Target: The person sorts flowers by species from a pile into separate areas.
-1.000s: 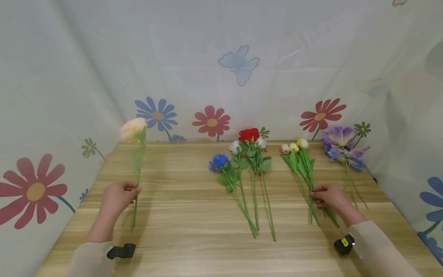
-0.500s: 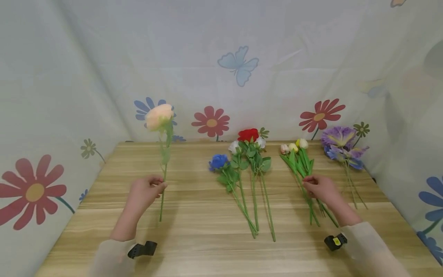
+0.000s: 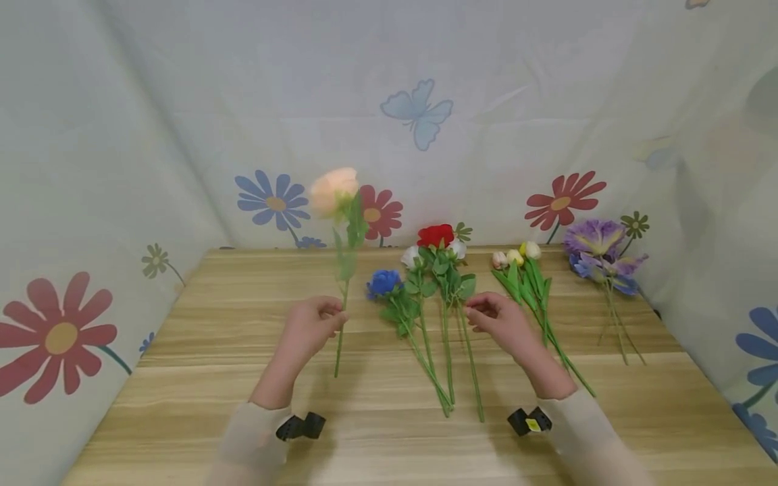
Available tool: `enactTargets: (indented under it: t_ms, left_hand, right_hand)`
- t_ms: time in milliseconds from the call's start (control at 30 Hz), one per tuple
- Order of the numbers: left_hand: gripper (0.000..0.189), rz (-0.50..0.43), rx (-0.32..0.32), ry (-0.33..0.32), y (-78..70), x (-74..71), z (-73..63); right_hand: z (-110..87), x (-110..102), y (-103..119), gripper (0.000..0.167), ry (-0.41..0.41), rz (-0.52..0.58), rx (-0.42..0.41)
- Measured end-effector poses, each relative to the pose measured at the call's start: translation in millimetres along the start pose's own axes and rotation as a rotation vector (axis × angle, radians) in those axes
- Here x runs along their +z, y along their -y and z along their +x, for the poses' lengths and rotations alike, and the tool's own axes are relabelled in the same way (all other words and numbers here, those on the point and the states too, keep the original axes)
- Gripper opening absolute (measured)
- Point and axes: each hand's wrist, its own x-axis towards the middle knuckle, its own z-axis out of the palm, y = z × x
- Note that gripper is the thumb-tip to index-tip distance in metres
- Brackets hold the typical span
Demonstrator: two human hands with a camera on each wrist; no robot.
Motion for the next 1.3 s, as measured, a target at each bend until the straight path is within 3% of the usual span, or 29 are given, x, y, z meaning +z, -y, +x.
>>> enactTargets:
  t_ms: [367,600,1067,1300]
  left_hand:
    - [0.019,-0.051,0.044,0.027,-22.0,37.6,4.4]
    - [0.019,-0.038,0.080,0.069,-33.5,51.2,1.1]
    - [0.014,-0.011,0.148,0.101,-38.1,59.7,0.7]
    - [0.014,0.046,0.216,0.085,-33.8,60.4,0.5]
  right_hand:
    - [11.2,53,34,0.034,0.098,0.199,-0.007]
    - [18.8,73,46,0.037,0.111,0.268,-0.017]
    - [24.0,81,56,0.030,0.038,0.323,0.016]
    - [26.5,74,47,0.030,0.064,0.332,0.013]
